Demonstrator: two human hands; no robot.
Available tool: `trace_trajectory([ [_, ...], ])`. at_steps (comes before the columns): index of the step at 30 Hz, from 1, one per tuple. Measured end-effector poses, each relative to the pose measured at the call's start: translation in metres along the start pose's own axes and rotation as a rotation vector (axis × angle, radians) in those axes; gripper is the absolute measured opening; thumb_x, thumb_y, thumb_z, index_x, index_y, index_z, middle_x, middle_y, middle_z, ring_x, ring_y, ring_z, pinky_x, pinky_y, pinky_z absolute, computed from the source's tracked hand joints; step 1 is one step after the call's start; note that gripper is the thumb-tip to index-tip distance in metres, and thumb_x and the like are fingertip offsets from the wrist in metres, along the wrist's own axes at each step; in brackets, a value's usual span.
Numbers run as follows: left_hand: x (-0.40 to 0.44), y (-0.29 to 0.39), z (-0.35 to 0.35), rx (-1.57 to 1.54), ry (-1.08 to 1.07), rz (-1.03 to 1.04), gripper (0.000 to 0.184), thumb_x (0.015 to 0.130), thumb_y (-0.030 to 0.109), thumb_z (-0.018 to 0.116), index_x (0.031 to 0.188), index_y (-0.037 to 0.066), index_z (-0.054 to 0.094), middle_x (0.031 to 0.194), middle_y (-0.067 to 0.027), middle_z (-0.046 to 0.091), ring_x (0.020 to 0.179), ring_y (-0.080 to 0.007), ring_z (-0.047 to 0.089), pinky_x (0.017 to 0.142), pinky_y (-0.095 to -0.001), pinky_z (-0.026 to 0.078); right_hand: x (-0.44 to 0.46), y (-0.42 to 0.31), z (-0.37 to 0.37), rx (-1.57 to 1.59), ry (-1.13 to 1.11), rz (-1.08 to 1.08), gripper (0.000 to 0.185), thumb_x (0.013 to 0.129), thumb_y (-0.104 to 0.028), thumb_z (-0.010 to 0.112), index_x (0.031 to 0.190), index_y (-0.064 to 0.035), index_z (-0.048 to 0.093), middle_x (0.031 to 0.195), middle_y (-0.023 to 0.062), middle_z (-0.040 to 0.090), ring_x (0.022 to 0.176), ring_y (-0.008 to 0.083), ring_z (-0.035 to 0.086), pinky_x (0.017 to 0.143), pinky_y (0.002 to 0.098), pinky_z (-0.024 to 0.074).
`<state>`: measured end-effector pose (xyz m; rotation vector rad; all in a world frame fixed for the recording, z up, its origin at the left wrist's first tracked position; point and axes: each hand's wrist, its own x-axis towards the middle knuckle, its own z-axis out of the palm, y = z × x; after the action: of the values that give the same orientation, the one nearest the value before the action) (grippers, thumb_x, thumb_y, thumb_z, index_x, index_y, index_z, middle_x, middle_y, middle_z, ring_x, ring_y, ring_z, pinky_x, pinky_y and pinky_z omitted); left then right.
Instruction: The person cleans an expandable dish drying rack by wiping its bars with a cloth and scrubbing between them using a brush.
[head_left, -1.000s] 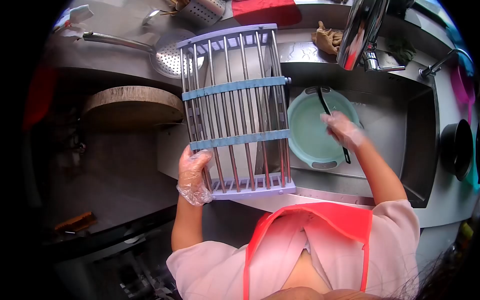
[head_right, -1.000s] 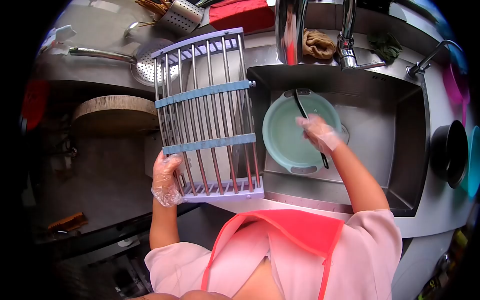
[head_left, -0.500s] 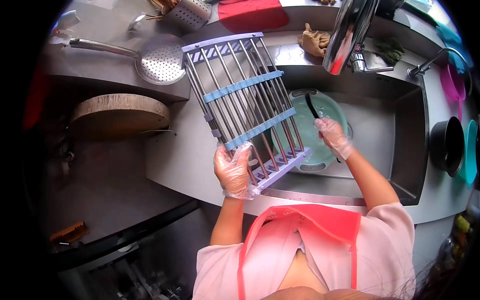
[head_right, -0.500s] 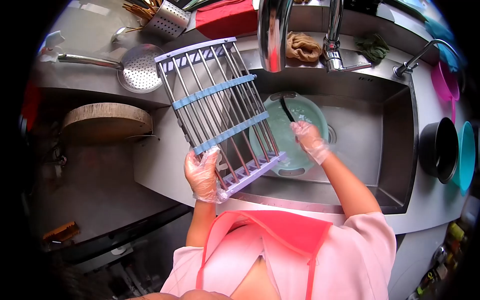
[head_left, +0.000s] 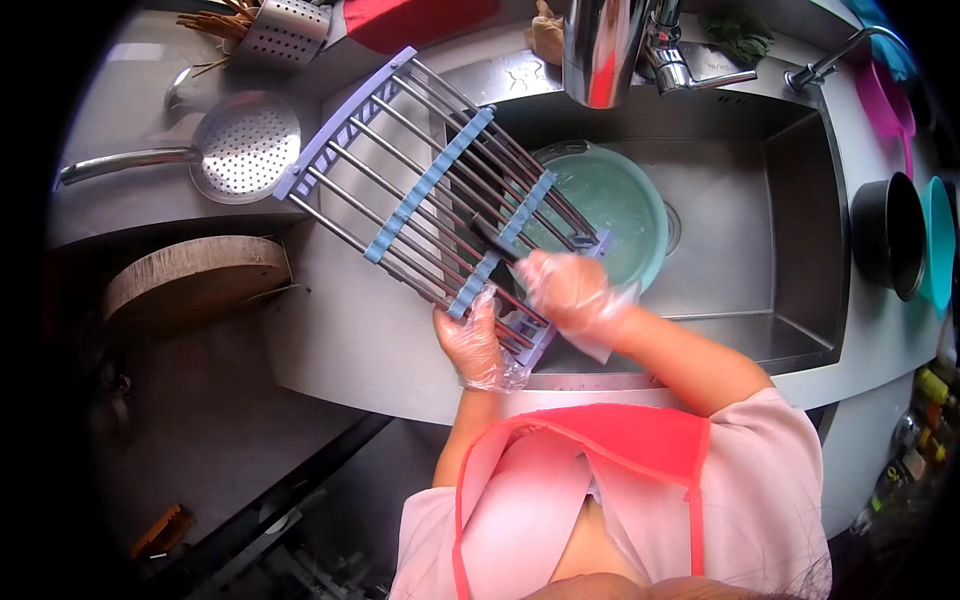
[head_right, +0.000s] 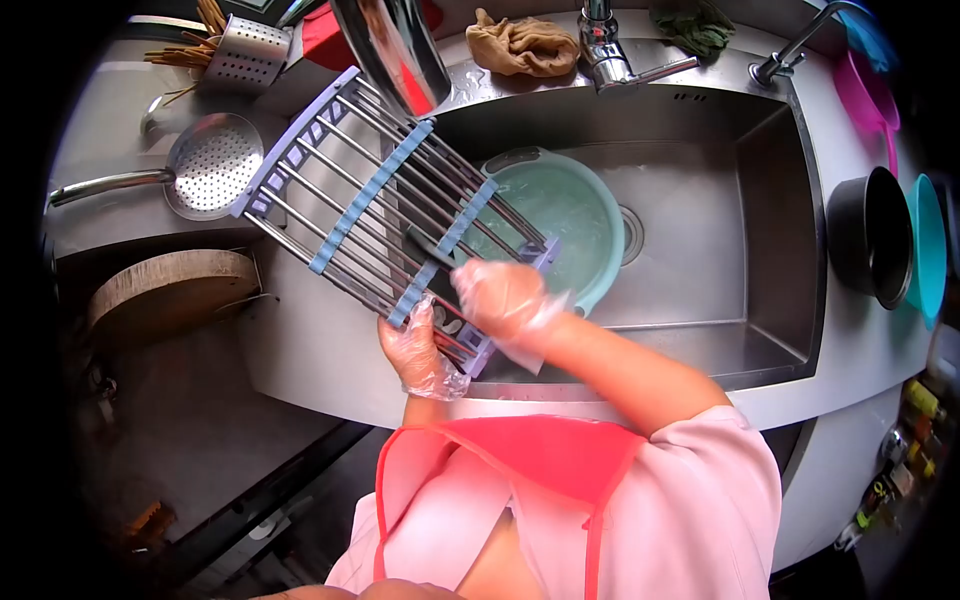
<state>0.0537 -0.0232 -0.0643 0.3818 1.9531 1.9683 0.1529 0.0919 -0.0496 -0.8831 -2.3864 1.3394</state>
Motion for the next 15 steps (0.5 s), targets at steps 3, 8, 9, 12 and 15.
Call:
trace_trajectory([
  [3, -0.001, 0.011, -0.001, 0.049, -0.050, -0.100, 0.026, 0.077, 0.003, 0.066, 0.099, 0.000, 0.052, 0.082, -0.0049, 0.058, 0.059, -0.0114, 0.054, 0.054, -0.0236, 0.047, 0.013, 0.032, 0.009, -0.120, 0.194, 0.192, 0.032, 0.091, -0.029, 0.039, 0.076, -0.0076, 0.058, 0.071, 0.0186, 0.062, 0.065, 0.0364, 0.060, 0.062, 0.0458, 0.0483],
  [8, 0.002, 0.011, -0.007, 0.035, -0.059, -0.240, 0.026, 0.078, 0.009, 0.068, 0.096, -0.001, 0.051, 0.078, -0.0075, 0.059, 0.044, -0.0098, 0.049, 0.035, -0.0218, 0.043, -0.005, 0.017, 0.019, -0.080, 0.080, 0.170, 0.039, 0.093, -0.032, 0.032, 0.075, -0.0084, 0.057, 0.069, 0.0202, 0.060, 0.066, 0.0399, 0.060, 0.064, 0.0460, 0.0484],
  [9, 0.003, 0.011, -0.007, 0.042, -0.062, -0.244, 0.026, 0.078, 0.009, 0.068, 0.096, -0.001, 0.051, 0.078, -0.0075, 0.059, 0.044, -0.0098, 0.049, 0.035, -0.0218, 0.043, -0.007, 0.018, 0.021, -0.088, 0.058, 0.192, 0.037, 0.092, -0.032, 0.034, 0.075, -0.0082, 0.057, 0.069, 0.0197, 0.060, 0.066, 0.0396, 0.060, 0.064, 0.0461, 0.0482],
  [12, 0.005, 0.013, -0.009, 0.052, -0.083, -0.265, 0.024, 0.078, 0.010, 0.068, 0.093, -0.001, 0.053, 0.075, -0.0066, 0.058, 0.043, -0.0099, 0.049, 0.035, -0.0224, 0.043, 0.019, 0.054, -0.010, 0.082, 0.027, 0.425, 0.034, 0.092, -0.031, 0.038, 0.076, -0.0075, 0.057, 0.071, 0.0201, 0.060, 0.070, 0.0386, 0.060, 0.064, 0.0462, 0.0474],
  [15, 0.006, 0.013, -0.008, 0.091, -0.088, -0.287, 0.022, 0.079, 0.010, 0.068, 0.092, -0.001, 0.054, 0.073, -0.0061, 0.058, 0.042, -0.0103, 0.050, 0.035, -0.0223, 0.043, -0.011, 0.018, 0.017, 0.038, 0.069, 0.165, 0.041, 0.094, -0.031, 0.031, 0.077, -0.0068, 0.059, 0.073, 0.0206, 0.061, 0.071, 0.0383, 0.060, 0.063, 0.0458, 0.0472],
])
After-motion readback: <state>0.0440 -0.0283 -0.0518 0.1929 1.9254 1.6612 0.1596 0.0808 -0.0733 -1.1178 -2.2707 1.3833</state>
